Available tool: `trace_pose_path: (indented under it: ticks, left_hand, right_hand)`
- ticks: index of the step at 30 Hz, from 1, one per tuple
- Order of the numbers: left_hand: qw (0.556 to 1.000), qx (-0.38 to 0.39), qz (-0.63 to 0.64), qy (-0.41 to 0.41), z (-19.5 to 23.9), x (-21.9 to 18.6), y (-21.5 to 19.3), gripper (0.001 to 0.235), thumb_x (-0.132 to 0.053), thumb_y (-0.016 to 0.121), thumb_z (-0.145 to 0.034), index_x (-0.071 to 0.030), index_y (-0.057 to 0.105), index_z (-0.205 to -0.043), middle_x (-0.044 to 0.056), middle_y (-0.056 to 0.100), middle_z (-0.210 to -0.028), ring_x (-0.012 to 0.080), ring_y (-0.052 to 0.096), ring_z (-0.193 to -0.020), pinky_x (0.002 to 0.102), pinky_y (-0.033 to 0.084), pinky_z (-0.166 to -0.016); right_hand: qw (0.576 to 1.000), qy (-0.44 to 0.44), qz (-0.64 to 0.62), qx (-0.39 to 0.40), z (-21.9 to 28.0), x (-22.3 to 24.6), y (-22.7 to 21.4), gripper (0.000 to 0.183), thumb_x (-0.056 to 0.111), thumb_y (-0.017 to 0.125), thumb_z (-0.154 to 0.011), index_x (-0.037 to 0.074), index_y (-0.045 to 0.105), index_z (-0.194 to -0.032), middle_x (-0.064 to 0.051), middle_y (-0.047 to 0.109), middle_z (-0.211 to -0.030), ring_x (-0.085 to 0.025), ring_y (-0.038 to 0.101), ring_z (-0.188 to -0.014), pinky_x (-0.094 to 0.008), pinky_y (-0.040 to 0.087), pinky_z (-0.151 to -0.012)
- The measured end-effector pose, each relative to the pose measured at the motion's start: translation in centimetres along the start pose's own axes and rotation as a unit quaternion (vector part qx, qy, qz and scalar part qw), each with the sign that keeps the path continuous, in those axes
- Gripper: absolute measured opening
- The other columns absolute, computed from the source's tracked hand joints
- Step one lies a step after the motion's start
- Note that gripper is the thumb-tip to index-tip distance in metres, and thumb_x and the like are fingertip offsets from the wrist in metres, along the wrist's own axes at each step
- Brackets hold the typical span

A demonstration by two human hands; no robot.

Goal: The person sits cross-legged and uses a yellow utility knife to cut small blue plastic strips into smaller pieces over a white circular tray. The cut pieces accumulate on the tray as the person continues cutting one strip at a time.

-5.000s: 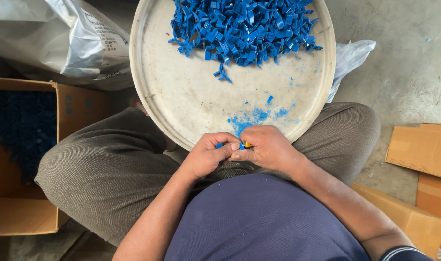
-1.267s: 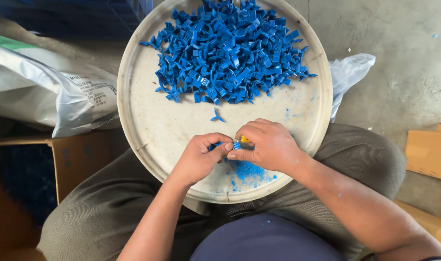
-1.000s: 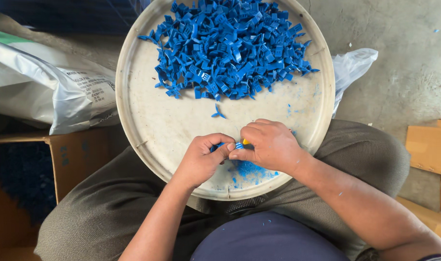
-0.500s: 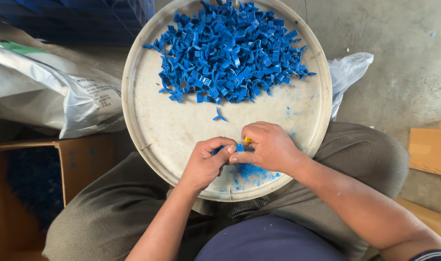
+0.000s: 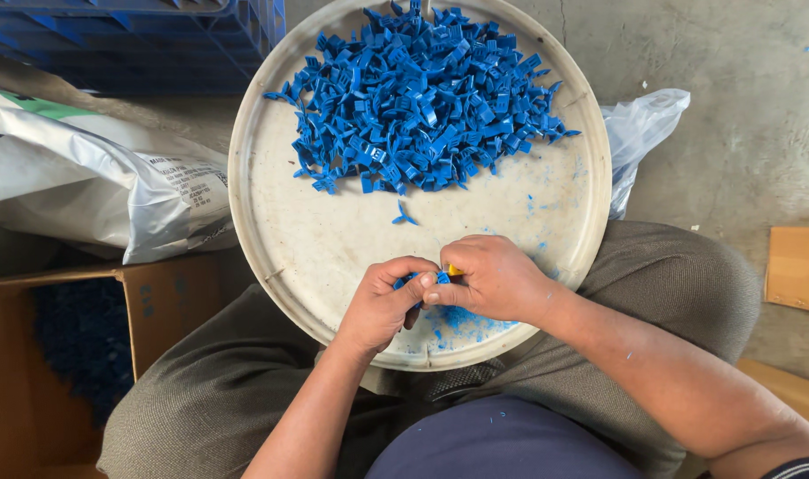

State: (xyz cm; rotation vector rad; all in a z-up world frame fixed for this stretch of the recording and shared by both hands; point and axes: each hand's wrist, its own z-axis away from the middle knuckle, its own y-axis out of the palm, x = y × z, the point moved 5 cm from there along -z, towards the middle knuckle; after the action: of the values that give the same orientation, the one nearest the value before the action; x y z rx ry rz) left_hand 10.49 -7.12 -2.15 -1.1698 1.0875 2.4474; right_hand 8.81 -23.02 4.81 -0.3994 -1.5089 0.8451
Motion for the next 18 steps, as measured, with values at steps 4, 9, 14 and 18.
trace_pose_path:
  ticks: [4,9,14,18]
  left_hand:
    - [1.0,-0.004,-0.017,0.001,0.2,0.0,0.0,0.023,-0.023,0.068,-0.1,-0.002,0.075,-0.105,0.0,0.065,-0.073,0.0039,0.052,-0.056,0.022,0.04,-0.045]
    - [1.0,-0.021,-0.001,0.006,0.3,0.2,0.0,0.022,-0.023,0.069,-0.098,-0.002,0.074,-0.105,0.0,0.065,-0.072,0.0044,0.05,-0.053,0.022,0.04,-0.043]
    - [0.996,-0.084,-0.015,0.041,0.0,-0.2,-0.5,0.02,-0.02,0.07,-0.097,-0.002,0.074,-0.105,0.001,0.062,-0.071,0.0046,0.047,-0.05,0.022,0.037,-0.042]
    - [0.991,-0.12,0.05,0.032,-0.3,-0.4,-1.1,0.023,-0.022,0.064,-0.098,-0.005,0.072,-0.11,0.001,0.064,-0.073,0.0051,0.053,-0.054,0.022,0.037,-0.041]
  right_hand:
    - [1.0,0.002,0.01,-0.009,0.1,0.3,0.0,0.051,0.052,0.072,-0.087,0.006,0.058,-0.07,-0.012,0.058,-0.066,-0.036,0.06,-0.066,-0.047,0.047,-0.059]
    - [0.998,-0.019,0.047,-0.032,0.0,1.1,-0.4,0.051,0.049,0.072,-0.09,0.007,0.057,-0.066,-0.01,0.058,-0.064,-0.034,0.06,-0.065,-0.046,0.048,-0.06]
    - [0.997,0.004,-0.051,-0.057,0.0,0.6,-0.9,0.031,0.035,0.074,-0.089,0.005,0.065,-0.085,-0.009,0.064,-0.073,-0.026,0.064,-0.066,-0.038,0.049,-0.059]
    - [0.982,0.126,-0.142,-0.018,0.3,-1.5,0.0,0.019,0.024,0.074,-0.092,0.006,0.072,-0.099,-0.005,0.066,-0.071,-0.012,0.057,-0.06,-0.03,0.048,-0.056]
